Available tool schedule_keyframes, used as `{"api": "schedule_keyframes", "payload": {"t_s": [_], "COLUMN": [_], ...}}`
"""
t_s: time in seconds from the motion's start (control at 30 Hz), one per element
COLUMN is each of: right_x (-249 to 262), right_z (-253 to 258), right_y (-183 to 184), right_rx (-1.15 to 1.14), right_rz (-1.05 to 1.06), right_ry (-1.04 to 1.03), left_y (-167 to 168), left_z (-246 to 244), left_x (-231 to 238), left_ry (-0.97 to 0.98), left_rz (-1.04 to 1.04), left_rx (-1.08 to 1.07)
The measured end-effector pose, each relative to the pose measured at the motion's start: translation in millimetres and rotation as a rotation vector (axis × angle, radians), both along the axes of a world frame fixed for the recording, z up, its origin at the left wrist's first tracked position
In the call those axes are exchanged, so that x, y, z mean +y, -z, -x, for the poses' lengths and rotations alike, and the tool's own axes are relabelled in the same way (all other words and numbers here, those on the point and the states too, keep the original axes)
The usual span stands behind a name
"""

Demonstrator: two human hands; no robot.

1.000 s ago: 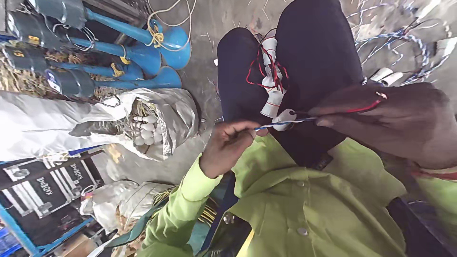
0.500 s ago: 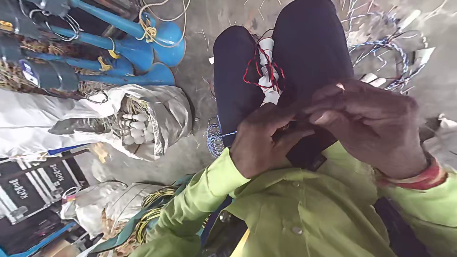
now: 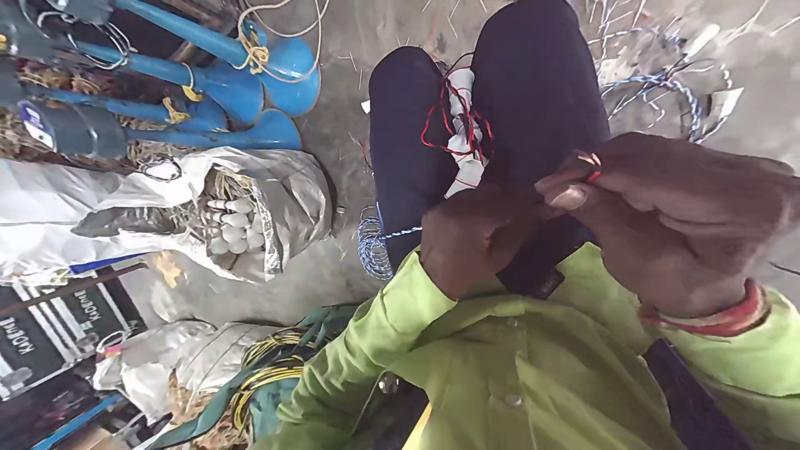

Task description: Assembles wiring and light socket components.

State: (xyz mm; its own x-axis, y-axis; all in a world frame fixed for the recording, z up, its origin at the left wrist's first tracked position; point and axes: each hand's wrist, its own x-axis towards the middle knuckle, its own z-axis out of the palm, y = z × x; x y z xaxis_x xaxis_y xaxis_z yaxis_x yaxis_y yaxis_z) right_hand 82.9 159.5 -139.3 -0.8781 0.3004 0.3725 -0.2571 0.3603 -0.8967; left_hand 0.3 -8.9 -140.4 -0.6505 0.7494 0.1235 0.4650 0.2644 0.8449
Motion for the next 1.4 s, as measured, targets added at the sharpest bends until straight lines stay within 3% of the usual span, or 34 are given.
{"api": "schedule_keyframes", "payload": {"t_s": [0.13,0.4,0.53,0.67,0.77,0.83,0.93,1.03,1.23,1.4], "right_x": [-3,-9,-3,3,-6,-11,-17,-12,10,3], "right_z": [0,1,5,6,2,4,3,3,-9,-16], "right_y": [-3,-13,-18,-15,-17,-18,-18,-17,-11,1], "right_rx": [0.035,0.035,-0.009,-0.057,0.005,0.046,0.028,-0.099,-0.299,-0.323], "right_rz": [0.089,0.087,0.036,0.133,0.157,0.150,0.152,0.162,0.252,0.295], "right_ry": [-0.027,-0.066,-0.107,-0.093,-0.114,-0.129,-0.136,-0.103,-0.085,-0.095], "left_y": [4,16,13,13,-2,-5,-7,2,-14,-10], "left_z": [-12,-23,-16,3,1,3,-1,-3,0,-1], "left_x": [-1,-1,-1,-2,-5,-5,-4,1,0,-2], "left_ry": [-0.010,-0.052,-0.074,-0.075,-0.060,-0.032,-0.040,-0.079,-0.016,0.012], "left_rz": [0.024,0.038,-0.070,-0.202,-0.231,-0.333,-0.356,-0.234,0.052,0.094], "left_rx": [0.123,0.052,-0.219,-0.582,-0.958,-1.073,-0.949,-0.809,-0.912,-0.861]}}
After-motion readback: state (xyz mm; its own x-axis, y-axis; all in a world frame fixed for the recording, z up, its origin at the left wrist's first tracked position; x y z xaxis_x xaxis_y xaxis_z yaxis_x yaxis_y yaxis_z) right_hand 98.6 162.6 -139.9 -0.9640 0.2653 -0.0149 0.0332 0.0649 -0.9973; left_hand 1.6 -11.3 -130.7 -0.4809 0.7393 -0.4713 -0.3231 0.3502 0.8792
